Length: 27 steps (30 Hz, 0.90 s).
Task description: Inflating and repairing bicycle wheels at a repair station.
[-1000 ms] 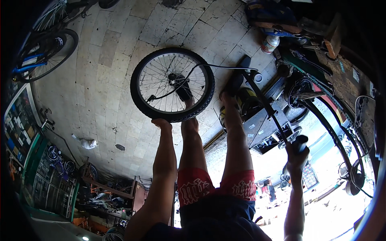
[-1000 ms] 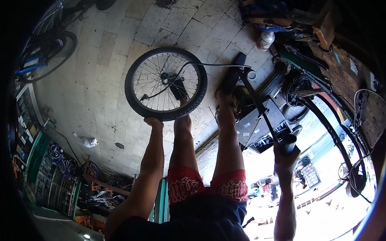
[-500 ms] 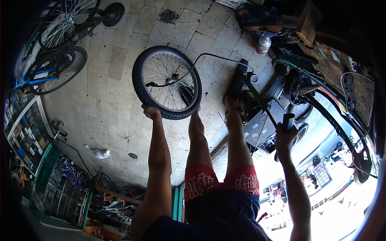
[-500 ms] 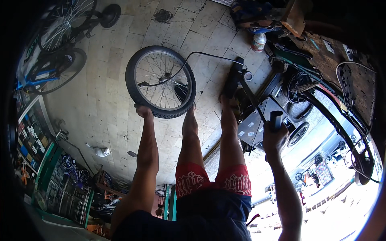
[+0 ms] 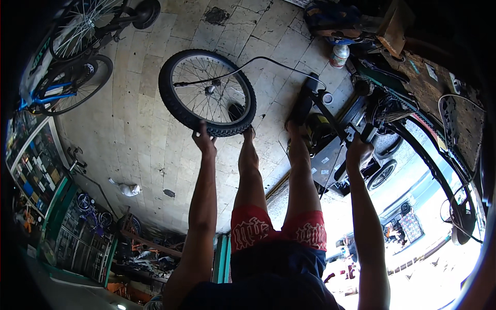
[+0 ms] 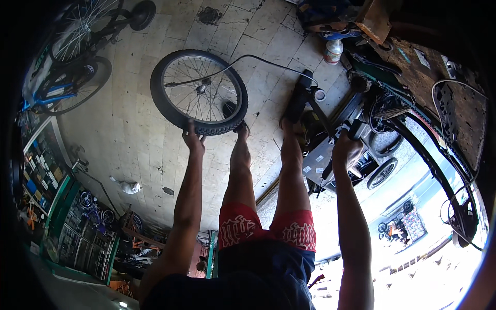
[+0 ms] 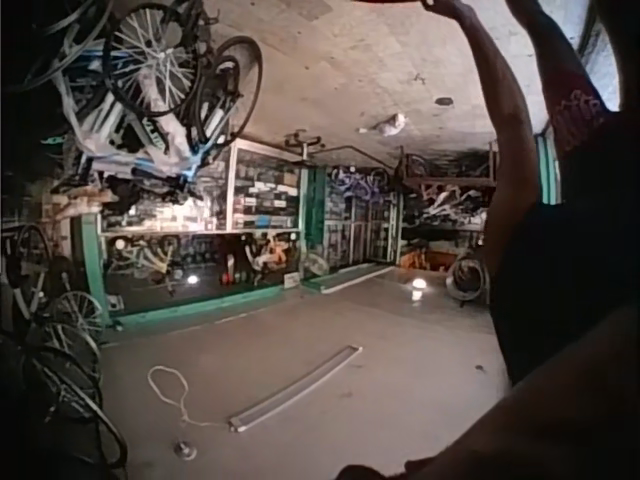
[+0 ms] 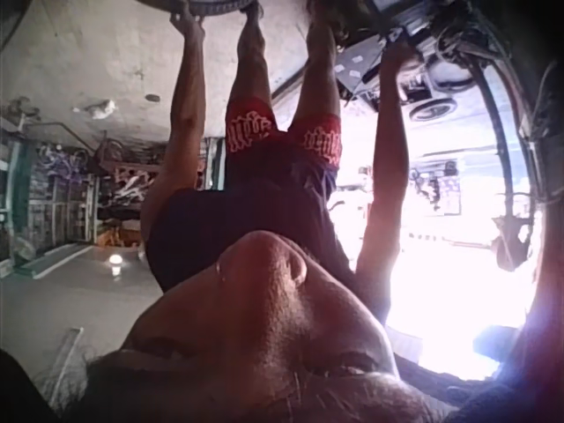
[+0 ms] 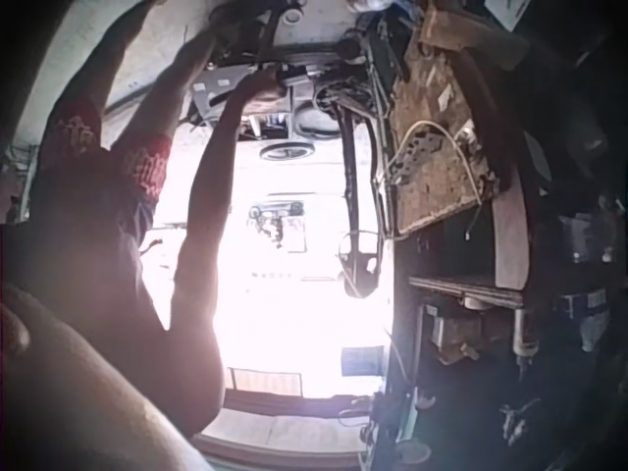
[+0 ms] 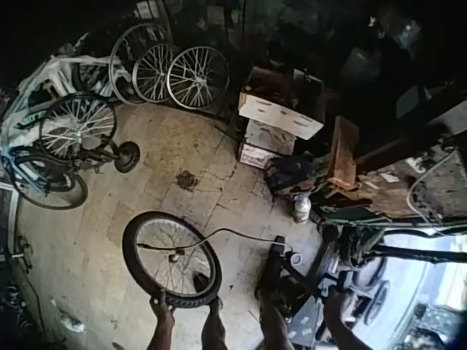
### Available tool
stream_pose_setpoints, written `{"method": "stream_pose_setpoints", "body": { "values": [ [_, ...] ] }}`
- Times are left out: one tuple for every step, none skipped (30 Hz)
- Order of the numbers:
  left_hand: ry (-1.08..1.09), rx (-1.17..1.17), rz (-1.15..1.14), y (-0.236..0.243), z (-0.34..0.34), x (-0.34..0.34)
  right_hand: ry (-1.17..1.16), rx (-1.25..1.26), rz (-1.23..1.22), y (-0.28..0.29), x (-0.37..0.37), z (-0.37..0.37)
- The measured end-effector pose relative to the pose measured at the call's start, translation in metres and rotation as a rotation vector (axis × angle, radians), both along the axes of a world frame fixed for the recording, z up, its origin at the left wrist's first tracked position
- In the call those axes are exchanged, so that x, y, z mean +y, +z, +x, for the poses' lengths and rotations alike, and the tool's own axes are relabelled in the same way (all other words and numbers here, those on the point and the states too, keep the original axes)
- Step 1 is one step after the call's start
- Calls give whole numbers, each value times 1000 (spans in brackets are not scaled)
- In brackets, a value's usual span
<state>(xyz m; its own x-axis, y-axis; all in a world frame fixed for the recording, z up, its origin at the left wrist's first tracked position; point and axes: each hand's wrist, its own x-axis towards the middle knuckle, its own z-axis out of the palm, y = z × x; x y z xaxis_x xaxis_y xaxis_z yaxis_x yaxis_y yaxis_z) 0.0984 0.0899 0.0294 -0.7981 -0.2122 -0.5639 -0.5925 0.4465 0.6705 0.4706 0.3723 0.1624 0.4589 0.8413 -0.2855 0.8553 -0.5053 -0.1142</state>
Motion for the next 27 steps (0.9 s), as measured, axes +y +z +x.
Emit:
{"method": "stream_pose_setpoints", "body": {
  "values": [
    [-73, 34, -62, -6, 13, 1, 8, 11, 15, 2, 1, -2],
    [-141, 65, -124, -13, 25, 3, 20, 21, 32, 3, 1, -4],
    [-200, -9, -207, -17, 32, 1, 54, 83, 40, 5, 0, -2],
    [-211, 79, -243, -22, 40, 0, 45, 33, 37, 6, -2, 0],
    [-209, 2, -323, -25, 40, -1, 71, 99, -25, 7, -3, 4],
    [-208, 74, -310, -25, 40, -3, 95, 164, -87, 9, -6, 9],
    [-217, 100, -216, -25, 33, -2, 122, 229, -147, 11, -7, 13],
    [-223, 96, -106, -22, 26, -3, 163, 270, -166, 19, -8, 18],
    [-218, 122, -128, -19, 16, -3, 164, 301, -273, 31, -9, 21],
    [-228, -8, -129, -15, 1, -4, 197, 323, -308, 46, -8, 23],
    [-240, -135, -127, -10, -22, -7, 181, 314, -336, 66, -8, 23],
    [-249, -264, -124, -5, -44, -10, 278, 262, -329, 94, -8, 21],
    [-257, -384, -133, -1, -67, -15, 424, 266, -341, 129, -5, 19],
    [-280, -503, -126, -1, -85, -19, 529, 137, -375, 163, -4, 15],
    [-282, -564, -122, -3, -98, -23, 627, 73, -452, 198, -3, 13],
    [-274, -586, -118, -7, -109, -26, 738, 135, -397, 228, -3, 11],
    [-265, -586, -114, -12, -119, -30, 860, 151, -375, 254, -5, 9],
    [-256, -577, -112, -17, -125, -32, 908, 244, -238, 253, -7, 10],
    [-248, -566, -104, -22, -130, -34, 863, 250, -227, 255, -8, 12],
    [-240, -557, -96, -28, -132, -36, 808, 321, -144, 245, -10, 16],
    [-231, -557, -93, -33, -134, -37, 638, 391, -109, 228, -12, 20],
    [-220, -553, -85, -37, -136, -38, 508, 365, -124, 207, -12, 25],
    [-210, -551, -81, -42, -137, -39, 509, 359, -211, 191, -8, 33],
    [-200, -545, -75, -46, -140, -39, 474, 388, -171, 174, -4, 38],
    [-186, -532, -72, -49, -142, -39, 459, 376, -75, 165, -4, 42],
    [-175, -513, -74, -52, -145, -38, 456, 405, -78, 153, -2, 43],
    [-164, -503, -76, -55, -149, -37, 456, 402, -89, 148, 0, 43]
  ]
}}
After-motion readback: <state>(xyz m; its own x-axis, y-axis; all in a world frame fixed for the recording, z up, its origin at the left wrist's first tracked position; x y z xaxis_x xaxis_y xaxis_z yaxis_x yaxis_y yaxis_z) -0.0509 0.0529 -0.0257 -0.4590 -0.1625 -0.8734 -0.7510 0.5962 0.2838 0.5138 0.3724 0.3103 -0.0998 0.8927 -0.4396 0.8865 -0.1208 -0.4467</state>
